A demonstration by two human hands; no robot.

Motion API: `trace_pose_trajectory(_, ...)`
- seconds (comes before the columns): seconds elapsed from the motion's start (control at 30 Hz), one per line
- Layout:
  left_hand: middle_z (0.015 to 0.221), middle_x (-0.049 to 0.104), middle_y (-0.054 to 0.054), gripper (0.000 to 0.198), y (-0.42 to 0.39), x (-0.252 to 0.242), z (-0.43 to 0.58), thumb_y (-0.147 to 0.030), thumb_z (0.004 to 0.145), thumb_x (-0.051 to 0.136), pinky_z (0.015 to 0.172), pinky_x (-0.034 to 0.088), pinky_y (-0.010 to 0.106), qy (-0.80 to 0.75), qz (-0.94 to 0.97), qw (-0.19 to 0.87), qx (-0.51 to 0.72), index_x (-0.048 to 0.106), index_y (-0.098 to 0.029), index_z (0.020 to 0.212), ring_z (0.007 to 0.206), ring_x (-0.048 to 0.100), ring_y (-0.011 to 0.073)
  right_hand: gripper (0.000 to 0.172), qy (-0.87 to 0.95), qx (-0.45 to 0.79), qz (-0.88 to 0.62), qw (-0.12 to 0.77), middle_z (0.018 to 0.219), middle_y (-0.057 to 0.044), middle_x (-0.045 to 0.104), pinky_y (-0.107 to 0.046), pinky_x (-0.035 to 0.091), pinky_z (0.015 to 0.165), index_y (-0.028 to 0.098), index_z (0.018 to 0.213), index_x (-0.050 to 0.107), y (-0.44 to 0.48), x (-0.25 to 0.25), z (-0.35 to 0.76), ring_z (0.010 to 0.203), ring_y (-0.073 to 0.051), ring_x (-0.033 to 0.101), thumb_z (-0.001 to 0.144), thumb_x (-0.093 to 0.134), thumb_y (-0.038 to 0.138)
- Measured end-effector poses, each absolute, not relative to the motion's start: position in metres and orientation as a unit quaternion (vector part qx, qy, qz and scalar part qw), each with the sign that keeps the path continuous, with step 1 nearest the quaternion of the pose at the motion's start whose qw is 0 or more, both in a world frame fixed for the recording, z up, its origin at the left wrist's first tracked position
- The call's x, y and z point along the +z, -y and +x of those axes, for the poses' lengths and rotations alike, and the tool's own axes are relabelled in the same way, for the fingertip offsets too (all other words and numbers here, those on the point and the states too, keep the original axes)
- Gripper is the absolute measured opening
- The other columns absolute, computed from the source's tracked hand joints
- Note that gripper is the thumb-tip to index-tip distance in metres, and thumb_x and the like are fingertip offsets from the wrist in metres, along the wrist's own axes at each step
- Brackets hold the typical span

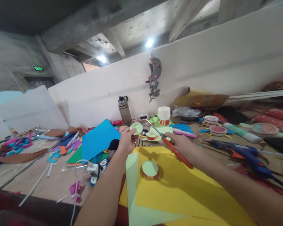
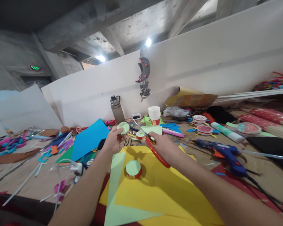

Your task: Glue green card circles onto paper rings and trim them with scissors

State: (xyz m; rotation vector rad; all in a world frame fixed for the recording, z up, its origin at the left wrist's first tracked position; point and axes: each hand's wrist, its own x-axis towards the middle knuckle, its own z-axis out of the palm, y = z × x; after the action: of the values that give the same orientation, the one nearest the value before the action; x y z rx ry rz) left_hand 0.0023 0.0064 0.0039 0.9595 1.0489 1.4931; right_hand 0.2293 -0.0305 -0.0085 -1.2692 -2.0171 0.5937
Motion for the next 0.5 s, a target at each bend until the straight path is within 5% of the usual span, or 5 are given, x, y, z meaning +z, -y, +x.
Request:
trace_pose_trajectory(0.23,0.069,0.062,-0.004,0.036,-0.01,-0.001,0.003,-0.032,0.054,0.083,0.048,0.035,0.016,-0.413,0.433,0.468,0.651,0.061,-0.017,0.079,0.057,0.052,0.0061,0.029,0.731,0.258,-0.48,0.411,0.05,0.005,0.052,-0.024,0.035,0.039,0.021,0.104,0.063,0.043,-0.001,0.223,0.036,-0.012,0.044,0.085,0.048,0.037)
trace_pose_trajectory(0.5,0.077,0.066,-0.001,0.024,-0.005,-0.005,0.013,-0.025,0.062,0.076,0.063,0.046,0.021,-0.391,0.491,0.434,0.646,0.064,-0.017,0.081,0.072,0.059,0.0119,0.041,0.708,0.286,-0.455,0.458,0.057,0.006,0.044,-0.024,0.037,0.042,0.019,0.114,0.058,0.042,-0.002,0.222,0.045,-0.012,0.042,0.08,0.053,0.042)
